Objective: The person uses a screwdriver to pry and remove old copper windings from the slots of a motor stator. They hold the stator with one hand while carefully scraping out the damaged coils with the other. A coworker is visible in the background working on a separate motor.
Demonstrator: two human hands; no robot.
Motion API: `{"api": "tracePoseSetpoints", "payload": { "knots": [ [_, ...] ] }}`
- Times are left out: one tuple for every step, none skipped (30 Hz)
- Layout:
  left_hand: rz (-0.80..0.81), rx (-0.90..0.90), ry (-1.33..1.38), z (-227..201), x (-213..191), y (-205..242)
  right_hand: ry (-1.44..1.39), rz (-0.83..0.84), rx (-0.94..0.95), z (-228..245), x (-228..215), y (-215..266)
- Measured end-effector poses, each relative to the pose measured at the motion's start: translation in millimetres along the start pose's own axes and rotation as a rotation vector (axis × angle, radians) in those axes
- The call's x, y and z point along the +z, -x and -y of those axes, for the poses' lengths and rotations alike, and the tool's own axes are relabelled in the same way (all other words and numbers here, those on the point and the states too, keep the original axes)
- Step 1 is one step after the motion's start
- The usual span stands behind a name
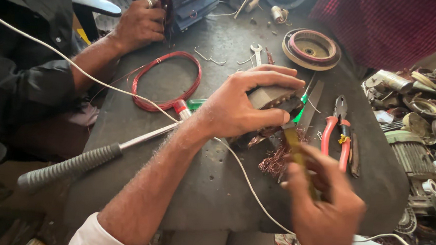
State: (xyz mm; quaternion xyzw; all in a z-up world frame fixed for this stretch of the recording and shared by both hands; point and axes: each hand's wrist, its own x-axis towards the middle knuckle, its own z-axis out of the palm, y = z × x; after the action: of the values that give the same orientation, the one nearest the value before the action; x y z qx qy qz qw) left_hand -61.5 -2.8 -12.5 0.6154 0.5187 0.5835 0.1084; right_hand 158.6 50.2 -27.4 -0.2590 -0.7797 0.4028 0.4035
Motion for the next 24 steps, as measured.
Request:
{"api": "tracePoseSetpoints", "payload": {
  "knots": [
    [0.000, -0.003, 0.009, 0, 0, -1, 0.081, 0.012, -0.028, -2, 4, -1],
    [0.001, -0.006, 0.017, -1, 0, -2, 0.161, 0.025, -0.057, -6, 8, -3],
    [0.001, -0.003, 0.013, -1, 0, -2, 0.242, 0.039, -0.087, -9, 11, -4],
    [0.002, 0.001, 0.009, -1, 0, -1, 0.272, 0.026, -0.070, -12, 13, -6],
    [0.002, 0.002, 0.005, -1, 0, -1, 0.301, 0.016, -0.052, -16, 15, -6],
    [0.002, 0.005, -0.001, -1, 0, -1, 0.331, 0.006, -0.033, -19, 16, -7],
    [0.002, 0.007, -0.008, -1, 0, -1, 0.336, 0.005, -0.058, -22, 17, -6],
    [0.003, 0.010, -0.014, -1, 0, -1, 0.340, 0.003, -0.083, -24, 18, -5],
    [0.002, 0.007, -0.017, -2, -1, 0, 0.345, -0.001, -0.105, -26, 18, -3],
    [0.002, 0.004, -0.019, -2, -1, 0, 0.350, -0.011, -0.132, -28, 19, -2],
    [0.003, 0.003, -0.020, -2, -1, 0, 0.357, -0.023, -0.158, -30, 20, 0],
    [0.007, -0.002, -0.026, -3, 0, 0, 0.364, -0.035, -0.183, -31, 21, 2],
    [0.008, -0.006, -0.035, -3, -1, 0, 0.354, -0.042, -0.194, -32, 21, 3],
    [0.009, -0.010, -0.043, -4, -1, 0, 0.344, -0.048, -0.204, -32, 21, 5],
    [0.013, 0.006, -0.055, -5, -2, 0, 0.332, -0.054, -0.213, -33, 21, 6],
    [0.017, 0.022, -0.067, -5, -2, 0, 0.325, -0.052, -0.220, -33, 21, 7],
    [0.021, 0.038, -0.077, -5, -3, 0, 0.319, -0.050, -0.227, -34, 21, 7],
    [0.029, 0.021, -0.081, -6, -3, 0, 0.314, -0.048, -0.234, -35, 20, 7],
    [0.034, 0.006, -0.085, -6, -4, 0, 0.304, -0.045, -0.229, -35, 20, 7],
    [0.040, -0.008, -0.088, -7, -5, 0, 0.295, -0.043, -0.225, -35, 20, 8],
    [0.039, -0.002, -0.087, -7, -5, 0, 0.287, -0.036, -0.228, -35, 19, 7],
    [0.039, 0.004, -0.086, -8, -5, 0, 0.286, -0.042, -0.229, -36, 19, 6],
    [0.039, 0.010, -0.085, -8, -4, -1, 0.284, -0.049, -0.230, -36, 20, 6],
    [0.020, 0.011, -0.083, -8, -4, -1, 0.282, -0.055, -0.231, -36, 19, 6]
  ]
}}
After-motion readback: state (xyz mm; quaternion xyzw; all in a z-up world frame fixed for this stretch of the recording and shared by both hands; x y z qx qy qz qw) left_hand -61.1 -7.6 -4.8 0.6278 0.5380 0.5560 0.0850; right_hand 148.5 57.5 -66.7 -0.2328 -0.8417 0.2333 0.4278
